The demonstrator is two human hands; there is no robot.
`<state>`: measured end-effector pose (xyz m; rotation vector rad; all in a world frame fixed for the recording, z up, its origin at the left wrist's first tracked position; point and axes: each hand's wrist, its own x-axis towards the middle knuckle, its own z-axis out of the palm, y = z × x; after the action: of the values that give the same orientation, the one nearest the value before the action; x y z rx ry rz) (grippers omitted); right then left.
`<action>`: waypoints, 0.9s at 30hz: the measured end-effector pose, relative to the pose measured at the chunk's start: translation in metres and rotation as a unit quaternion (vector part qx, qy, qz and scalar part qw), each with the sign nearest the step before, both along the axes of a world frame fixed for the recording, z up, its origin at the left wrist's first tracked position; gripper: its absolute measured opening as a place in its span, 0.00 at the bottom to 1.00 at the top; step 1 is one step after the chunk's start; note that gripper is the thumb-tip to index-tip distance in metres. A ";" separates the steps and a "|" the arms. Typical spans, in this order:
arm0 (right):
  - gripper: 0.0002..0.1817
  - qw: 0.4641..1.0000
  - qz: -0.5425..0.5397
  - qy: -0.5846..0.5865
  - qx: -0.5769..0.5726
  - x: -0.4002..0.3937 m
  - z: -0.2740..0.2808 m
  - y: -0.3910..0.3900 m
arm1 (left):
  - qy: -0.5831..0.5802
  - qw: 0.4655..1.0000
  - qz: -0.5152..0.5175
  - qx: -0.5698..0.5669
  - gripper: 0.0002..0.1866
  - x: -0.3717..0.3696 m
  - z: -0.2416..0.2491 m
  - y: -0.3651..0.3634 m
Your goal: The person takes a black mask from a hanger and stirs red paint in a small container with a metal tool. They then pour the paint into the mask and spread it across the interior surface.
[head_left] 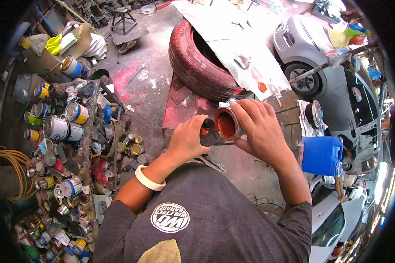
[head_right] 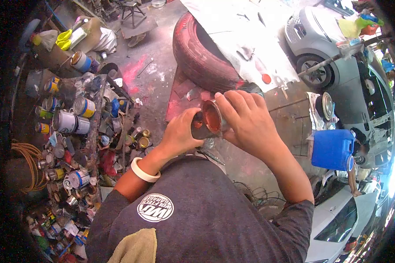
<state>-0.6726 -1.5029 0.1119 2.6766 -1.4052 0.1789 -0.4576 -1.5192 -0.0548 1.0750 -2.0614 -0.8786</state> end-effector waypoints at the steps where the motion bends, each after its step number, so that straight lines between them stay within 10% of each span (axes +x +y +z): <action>1: 0.50 1.000 -0.001 0.000 0.000 0.000 0.001 0.001 | 0.001 1.000 -0.003 0.002 0.49 0.000 0.001 0.000; 27: 0.51 1.000 0.000 -0.005 0.000 -0.001 0.012 0.004 | -0.002 1.000 -0.008 -0.009 0.50 -0.004 -0.004 0.002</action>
<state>-0.6737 -1.4990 0.1243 2.6780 -1.4087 0.1920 -0.4619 -1.5170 -0.0591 1.0523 -2.0799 -0.8643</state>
